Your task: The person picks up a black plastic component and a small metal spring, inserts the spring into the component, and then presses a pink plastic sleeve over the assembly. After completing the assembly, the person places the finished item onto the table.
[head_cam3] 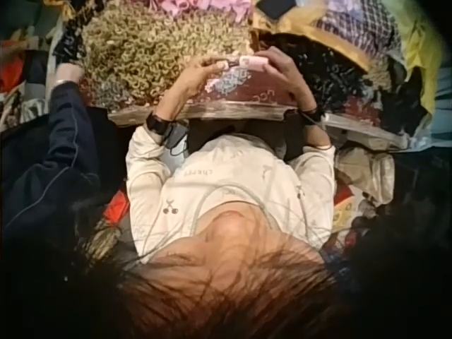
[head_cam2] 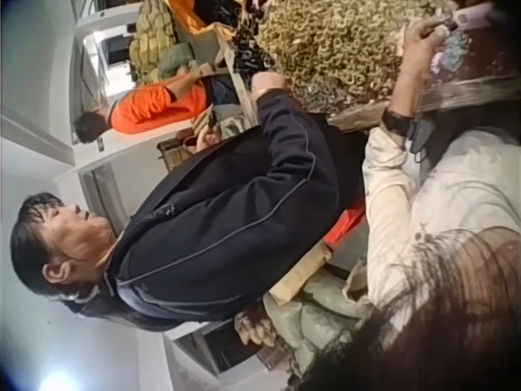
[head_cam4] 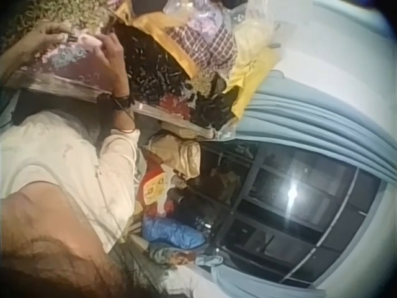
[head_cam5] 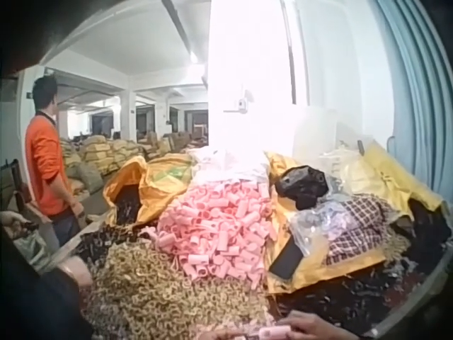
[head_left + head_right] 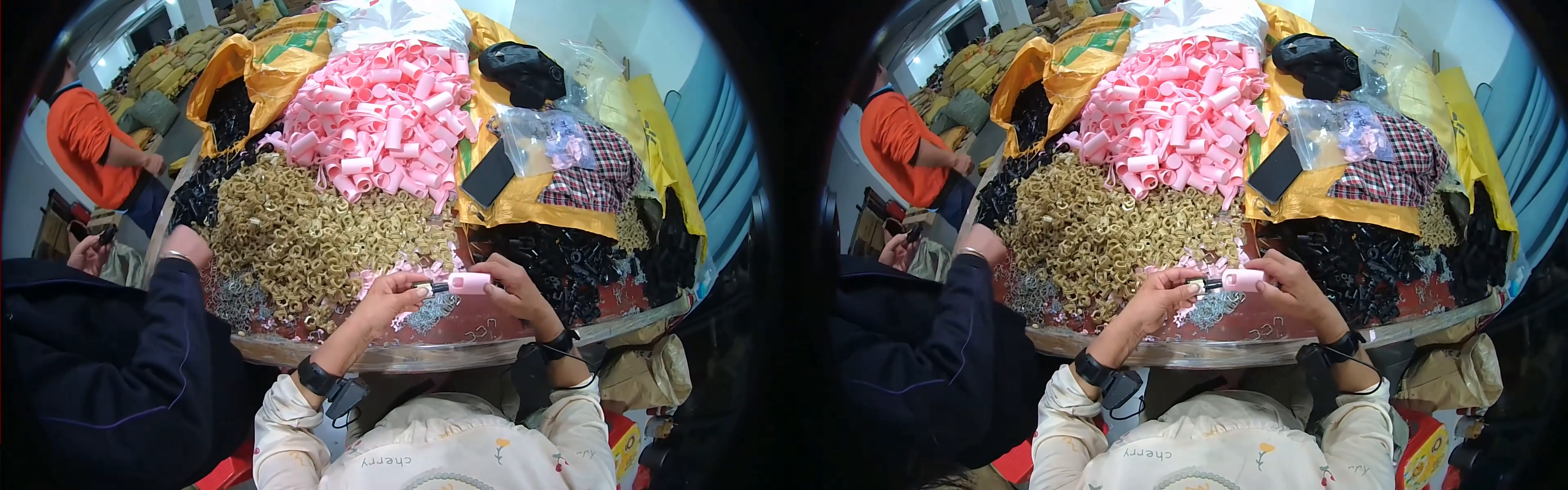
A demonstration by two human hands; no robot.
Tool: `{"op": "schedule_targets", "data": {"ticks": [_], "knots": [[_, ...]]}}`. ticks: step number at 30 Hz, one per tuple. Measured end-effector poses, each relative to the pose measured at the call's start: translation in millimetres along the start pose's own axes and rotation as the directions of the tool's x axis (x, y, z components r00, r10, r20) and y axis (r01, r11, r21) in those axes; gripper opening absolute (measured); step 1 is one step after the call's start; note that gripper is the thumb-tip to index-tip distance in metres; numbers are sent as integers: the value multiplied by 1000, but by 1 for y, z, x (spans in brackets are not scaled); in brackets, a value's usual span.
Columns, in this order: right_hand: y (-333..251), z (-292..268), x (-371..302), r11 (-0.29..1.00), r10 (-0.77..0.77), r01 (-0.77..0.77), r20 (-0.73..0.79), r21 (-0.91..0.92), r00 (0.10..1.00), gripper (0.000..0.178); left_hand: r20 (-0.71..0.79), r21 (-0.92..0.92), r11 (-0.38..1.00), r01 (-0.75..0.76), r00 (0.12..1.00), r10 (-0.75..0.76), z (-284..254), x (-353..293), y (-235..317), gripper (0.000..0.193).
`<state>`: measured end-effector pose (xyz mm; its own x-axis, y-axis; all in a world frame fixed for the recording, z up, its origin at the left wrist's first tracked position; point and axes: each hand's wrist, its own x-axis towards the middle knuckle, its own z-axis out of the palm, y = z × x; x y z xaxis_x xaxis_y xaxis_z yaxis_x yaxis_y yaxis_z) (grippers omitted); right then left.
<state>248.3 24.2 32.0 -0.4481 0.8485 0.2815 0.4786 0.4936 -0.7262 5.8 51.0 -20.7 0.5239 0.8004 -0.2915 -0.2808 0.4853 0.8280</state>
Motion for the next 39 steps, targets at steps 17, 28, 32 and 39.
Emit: {"op": "schedule_targets", "data": {"ticks": [17,28,32,39], "knots": [[-1,23,10,983,-114,70,260,171,959,34,40,160,986,-56,998,50,-8,-20,0,25],[10,33,6,972,-139,75,284,224,949,36,5,359,933,-25,1000,25,0,-22,-2,28],[8,45,7,964,-234,201,199,173,952,43,20,251,967,-35,999,31,9,-18,-6,31],[-11,37,3,915,-294,176,300,363,908,61,47,143,990,3,999,-9,38,-21,-6,34]]}}
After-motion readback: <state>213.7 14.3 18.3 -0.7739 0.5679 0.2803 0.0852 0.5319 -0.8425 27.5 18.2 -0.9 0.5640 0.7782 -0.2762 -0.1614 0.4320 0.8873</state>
